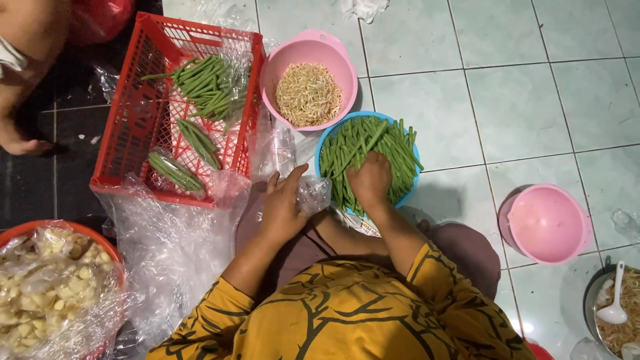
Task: A person is sitting on the floor sorting and bagging green beans into small plastic bags.
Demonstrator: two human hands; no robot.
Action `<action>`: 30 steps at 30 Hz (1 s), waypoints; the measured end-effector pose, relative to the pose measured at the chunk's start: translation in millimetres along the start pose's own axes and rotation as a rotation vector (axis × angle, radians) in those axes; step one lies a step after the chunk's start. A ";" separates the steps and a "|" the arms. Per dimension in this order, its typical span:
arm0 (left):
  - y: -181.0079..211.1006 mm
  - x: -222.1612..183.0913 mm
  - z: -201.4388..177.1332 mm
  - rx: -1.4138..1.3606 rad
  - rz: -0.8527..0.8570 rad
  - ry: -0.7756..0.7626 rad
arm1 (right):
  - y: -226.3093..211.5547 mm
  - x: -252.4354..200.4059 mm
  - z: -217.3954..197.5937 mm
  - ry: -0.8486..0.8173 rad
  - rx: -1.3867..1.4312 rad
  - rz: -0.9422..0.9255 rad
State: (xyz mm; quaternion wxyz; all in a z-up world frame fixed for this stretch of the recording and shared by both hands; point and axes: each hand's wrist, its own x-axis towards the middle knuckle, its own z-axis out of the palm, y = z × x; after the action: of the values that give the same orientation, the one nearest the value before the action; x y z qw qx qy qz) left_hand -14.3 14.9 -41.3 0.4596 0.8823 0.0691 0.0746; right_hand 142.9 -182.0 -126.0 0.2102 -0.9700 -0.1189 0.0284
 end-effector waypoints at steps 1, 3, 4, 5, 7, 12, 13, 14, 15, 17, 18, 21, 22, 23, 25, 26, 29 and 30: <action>-3.3 0.0 1.9 0.000 0.002 0.002 | -1.0 2.3 -14.1 0.002 0.000 -0.002; -9.2 -0.2 7.0 -0.043 0.022 0.034 | -1.6 6.6 -43.1 -0.119 0.388 0.178; -4.6 0.7 6.0 -0.045 0.022 0.036 | 6.1 11.7 -45.8 -0.119 0.386 0.176; -0.2 1.6 5.1 -0.063 0.019 0.045 | 13.8 16.9 -48.6 -0.117 0.490 0.191; 6.7 1.7 3.9 -0.080 0.013 0.054 | 26.7 23.2 -53.9 -0.118 0.593 0.207; 26.6 11.6 0.2 -0.147 0.035 0.090 | 3.4 19.6 -95.4 0.183 0.999 0.110; 23.4 11.5 4.9 -0.147 0.035 0.091 | 2.5 18.3 -96.0 0.183 1.000 0.108; 20.2 11.8 9.1 -0.152 0.056 0.111 | 1.2 17.4 -96.5 0.256 1.041 -0.014; 16.9 12.1 13.4 -0.157 0.076 0.131 | -0.2 16.7 -96.9 0.330 1.079 -0.137; 17.1 13.8 14.8 -0.158 0.087 0.131 | 10.2 19.1 -73.4 0.361 1.077 -0.196; 17.4 14.3 15.5 -0.159 0.097 0.131 | 15.4 20.2 -61.9 0.391 1.073 -0.254; 15.9 11.8 16.3 -0.175 0.088 0.113 | 36.9 22.1 -29.4 0.395 0.974 -0.236; 12.0 13.1 18.8 -0.174 0.089 0.117 | 32.1 21.2 -35.2 0.395 0.975 -0.240; 7.8 14.1 21.4 -0.170 0.087 0.115 | 27.5 20.1 -40.5 0.383 0.941 -0.240; 7.2 8.4 24.6 -0.168 0.073 0.103 | 28.1 13.9 -39.1 0.364 0.906 -0.225; 11.2 10.4 23.9 -0.176 0.075 0.111 | 31.3 18.8 -34.6 0.357 0.934 -0.235; 20.5 13.6 19.2 -0.186 0.077 0.120 | 25.8 26.4 -34.8 0.340 1.011 -0.195; 22.9 13.2 17.5 -0.189 0.072 0.120 | 21.6 26.9 -36.7 0.325 1.059 -0.144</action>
State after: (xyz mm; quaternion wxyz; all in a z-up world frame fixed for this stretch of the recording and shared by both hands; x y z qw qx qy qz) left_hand 3.3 -9.7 -31.6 0.5325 0.8310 0.0576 0.1501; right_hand 177.6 -209.3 -101.8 0.6860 -0.7132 -0.1202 -0.0800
